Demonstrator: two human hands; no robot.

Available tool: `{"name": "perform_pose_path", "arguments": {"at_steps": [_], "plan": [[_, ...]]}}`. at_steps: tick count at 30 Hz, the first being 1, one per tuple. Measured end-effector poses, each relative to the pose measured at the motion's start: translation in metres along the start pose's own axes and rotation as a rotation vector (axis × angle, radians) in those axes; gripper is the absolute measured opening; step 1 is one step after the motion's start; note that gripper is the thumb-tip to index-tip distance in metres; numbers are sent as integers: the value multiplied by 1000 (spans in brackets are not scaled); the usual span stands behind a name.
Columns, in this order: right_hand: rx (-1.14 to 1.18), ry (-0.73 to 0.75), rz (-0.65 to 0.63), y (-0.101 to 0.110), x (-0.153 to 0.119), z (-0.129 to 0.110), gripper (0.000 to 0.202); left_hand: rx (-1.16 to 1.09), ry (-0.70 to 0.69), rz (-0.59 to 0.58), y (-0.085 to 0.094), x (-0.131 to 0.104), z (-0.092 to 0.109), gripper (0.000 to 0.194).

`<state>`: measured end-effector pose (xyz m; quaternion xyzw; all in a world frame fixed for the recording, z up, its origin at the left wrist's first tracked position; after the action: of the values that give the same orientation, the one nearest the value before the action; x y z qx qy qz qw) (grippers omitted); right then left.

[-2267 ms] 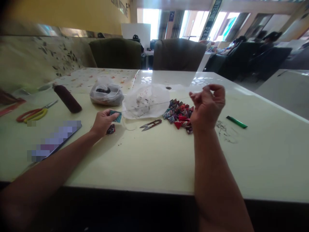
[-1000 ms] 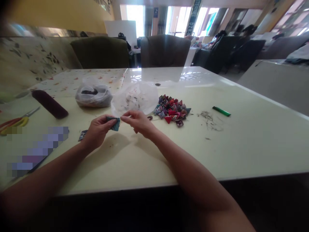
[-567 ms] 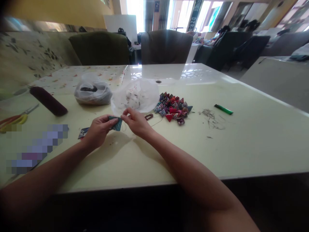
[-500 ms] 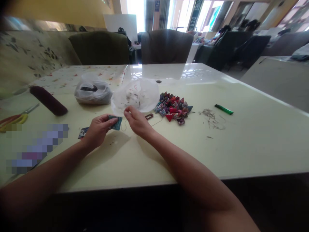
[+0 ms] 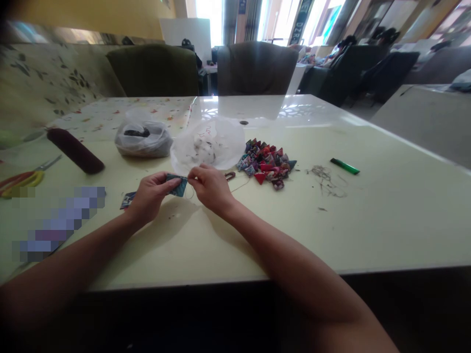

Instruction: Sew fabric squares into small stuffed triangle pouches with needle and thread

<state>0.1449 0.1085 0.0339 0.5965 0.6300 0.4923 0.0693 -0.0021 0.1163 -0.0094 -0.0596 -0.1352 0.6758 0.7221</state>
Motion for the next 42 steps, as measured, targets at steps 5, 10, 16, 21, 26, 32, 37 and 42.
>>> {"name": "perform_pose_path", "arguments": {"at_steps": [5,10,16,21,26,32,37,42], "plan": [[-9,3,-5,0,0,-1,13,16,-14,0,1,0,1,23],[-13,8,-7,0,-1,-2,13,23,-28,-6,3,1,1,22],[-32,11,-12,0,-1,-4,13,61,-67,-23,2,2,3,21],[-36,12,-25,-1,-1,-5,14,92,-90,-39,2,2,5,20],[2,16,-32,-3,-1,-3,10,93,-89,-54,2,3,4,20],[86,-50,-74,-8,0,6,17,66,-67,-73,0,3,3,21],[134,-66,-121,-11,0,7,14,39,-49,-77,-2,3,2,21],[151,-55,-111,-9,1,5,13,18,-35,-57,-3,2,4,21]]}}
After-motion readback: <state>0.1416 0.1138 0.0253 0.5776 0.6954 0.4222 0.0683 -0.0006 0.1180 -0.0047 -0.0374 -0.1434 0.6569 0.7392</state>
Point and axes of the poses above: each hand's wrist, its own x-axis towards the middle knuckle, its own y-axis out of the back of the hand, z = x × y, the point moved 10 cm from there along x, towards the middle knuckle, and after that the axes turned 15 degrees about -x, right-handed, at the moved point
